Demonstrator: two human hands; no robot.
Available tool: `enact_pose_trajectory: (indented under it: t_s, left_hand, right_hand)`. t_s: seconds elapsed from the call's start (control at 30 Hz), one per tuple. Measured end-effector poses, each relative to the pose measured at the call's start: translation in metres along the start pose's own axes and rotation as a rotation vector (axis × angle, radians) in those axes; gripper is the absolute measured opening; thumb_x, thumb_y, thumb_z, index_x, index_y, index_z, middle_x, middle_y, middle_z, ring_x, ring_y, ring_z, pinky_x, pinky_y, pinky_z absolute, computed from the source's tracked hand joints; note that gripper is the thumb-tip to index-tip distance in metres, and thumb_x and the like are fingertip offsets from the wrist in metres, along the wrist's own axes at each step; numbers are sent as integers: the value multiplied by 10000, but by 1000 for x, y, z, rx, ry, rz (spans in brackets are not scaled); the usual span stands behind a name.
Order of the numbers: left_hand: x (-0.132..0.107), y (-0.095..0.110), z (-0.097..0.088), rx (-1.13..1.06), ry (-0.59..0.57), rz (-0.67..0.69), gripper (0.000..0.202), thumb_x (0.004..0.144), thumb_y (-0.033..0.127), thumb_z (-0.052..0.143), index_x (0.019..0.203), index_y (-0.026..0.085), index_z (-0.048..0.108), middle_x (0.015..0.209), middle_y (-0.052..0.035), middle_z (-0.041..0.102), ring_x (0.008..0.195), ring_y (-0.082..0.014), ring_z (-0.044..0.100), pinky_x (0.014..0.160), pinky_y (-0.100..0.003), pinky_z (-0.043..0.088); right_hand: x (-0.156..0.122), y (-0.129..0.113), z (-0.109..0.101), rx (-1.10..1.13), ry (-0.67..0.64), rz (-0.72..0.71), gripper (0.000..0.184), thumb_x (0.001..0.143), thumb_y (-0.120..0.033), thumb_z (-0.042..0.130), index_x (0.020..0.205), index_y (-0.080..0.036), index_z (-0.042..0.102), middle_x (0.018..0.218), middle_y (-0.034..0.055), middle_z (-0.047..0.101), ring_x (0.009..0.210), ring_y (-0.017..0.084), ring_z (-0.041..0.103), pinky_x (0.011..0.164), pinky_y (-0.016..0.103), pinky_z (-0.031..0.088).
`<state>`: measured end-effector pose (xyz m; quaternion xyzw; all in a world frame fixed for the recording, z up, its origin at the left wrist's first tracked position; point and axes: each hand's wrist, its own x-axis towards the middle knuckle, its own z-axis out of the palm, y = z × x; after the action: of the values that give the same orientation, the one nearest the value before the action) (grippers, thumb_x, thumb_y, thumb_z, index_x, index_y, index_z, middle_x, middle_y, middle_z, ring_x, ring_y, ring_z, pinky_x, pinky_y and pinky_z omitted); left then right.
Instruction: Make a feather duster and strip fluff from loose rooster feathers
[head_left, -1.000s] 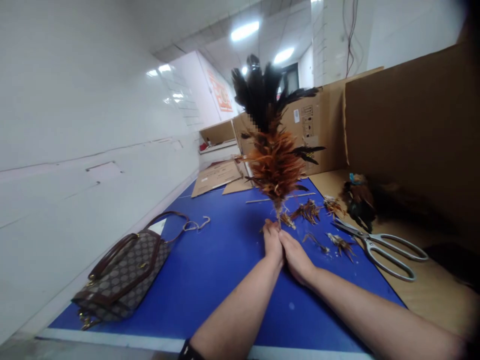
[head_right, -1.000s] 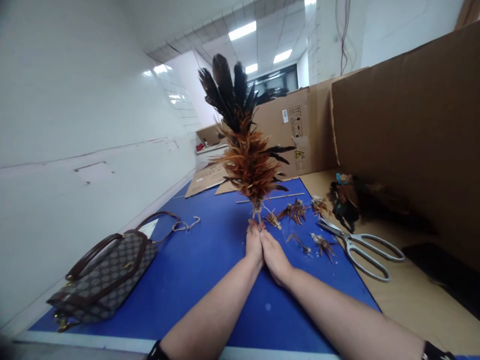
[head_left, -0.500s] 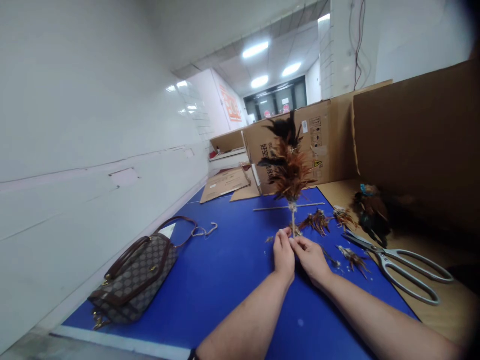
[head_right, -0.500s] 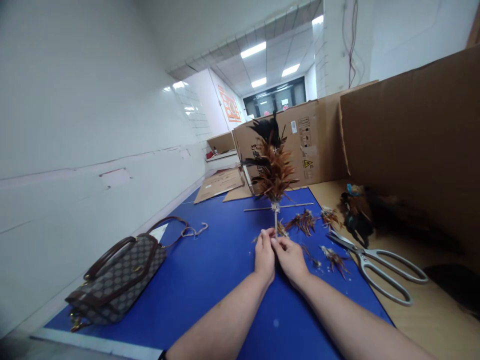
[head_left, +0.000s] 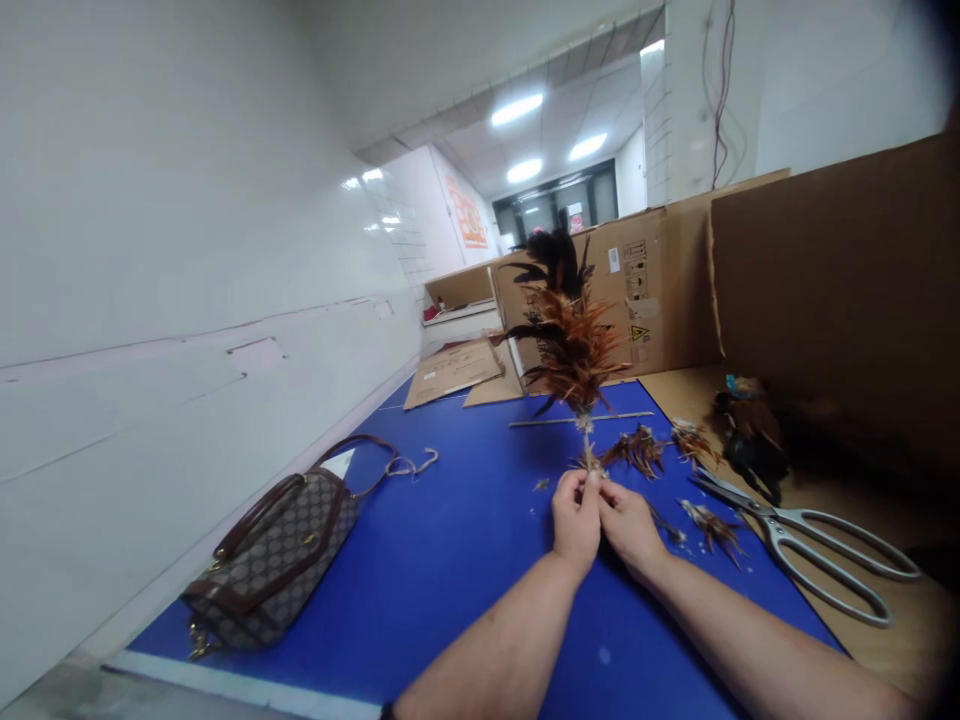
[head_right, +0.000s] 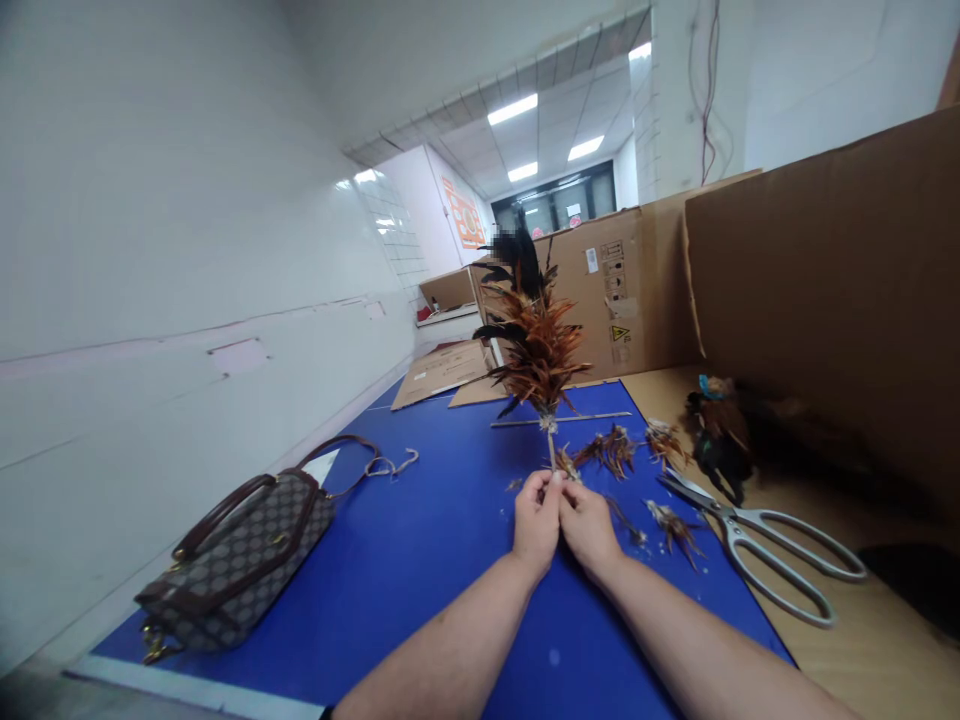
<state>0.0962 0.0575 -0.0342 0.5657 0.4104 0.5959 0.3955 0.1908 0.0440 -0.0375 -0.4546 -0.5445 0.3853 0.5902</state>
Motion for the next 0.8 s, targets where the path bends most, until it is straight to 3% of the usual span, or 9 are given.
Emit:
enact_pose_trajectory:
  t_s: [0.3,0.47,0.53,0.6,0.67,0.8]
  left_hand:
    - [-3,8,0,1,-3,27,371,917,549,633,866,184,679,883,-76,674,887,-210,633,884,-335,527]
    - [8,16,-13,-17,83,71,377,933,549,612,885,189,714,937,-87,708,931,-216,655,925,-339,509]
    - [23,14,-28,-50,165,54,388,949,553,580,933,188,710,924,-82,718,885,-200,663,884,-329,519]
    - [43,8,-52,-55,235,7,368,954,529,565,975,186,696,813,-54,696,706,-162,625,733,-291,513]
    - [62,0,-83,108,314,-4,302,932,458,599,956,184,725,731,-22,664,598,-132,542,643,-255,458]
    - [90,-15,-147,175,475,-32,175,838,329,686,798,169,742,644,-3,604,610,-136,509,634,-246,403]
  right_hand:
    - [-1,-5,-2,-56,-26,-51,457,905,-595,604,1013,-196,799,985,82,808,917,295,738,871,398,585]
    - [0,8,5,-3,-66,-59,506,853,-607,673,1139,-196,749,1073,114,800,1056,314,740,1008,468,564]
    - [0,20,8,23,-92,-28,583,840,-615,692,1233,-185,692,1103,133,794,1081,308,744,1049,488,548]
    - [0,31,9,-6,-131,-3,593,876,-617,661,1276,-179,652,1127,145,788,1078,295,750,1057,492,546]
    - [1,37,9,-58,-168,-2,550,923,-604,610,1270,-179,642,1143,149,783,1073,285,751,1053,490,550]
    - [1,34,5,-129,-205,-20,482,945,-568,576,1228,-187,661,1112,137,792,1053,287,753,1033,489,558]
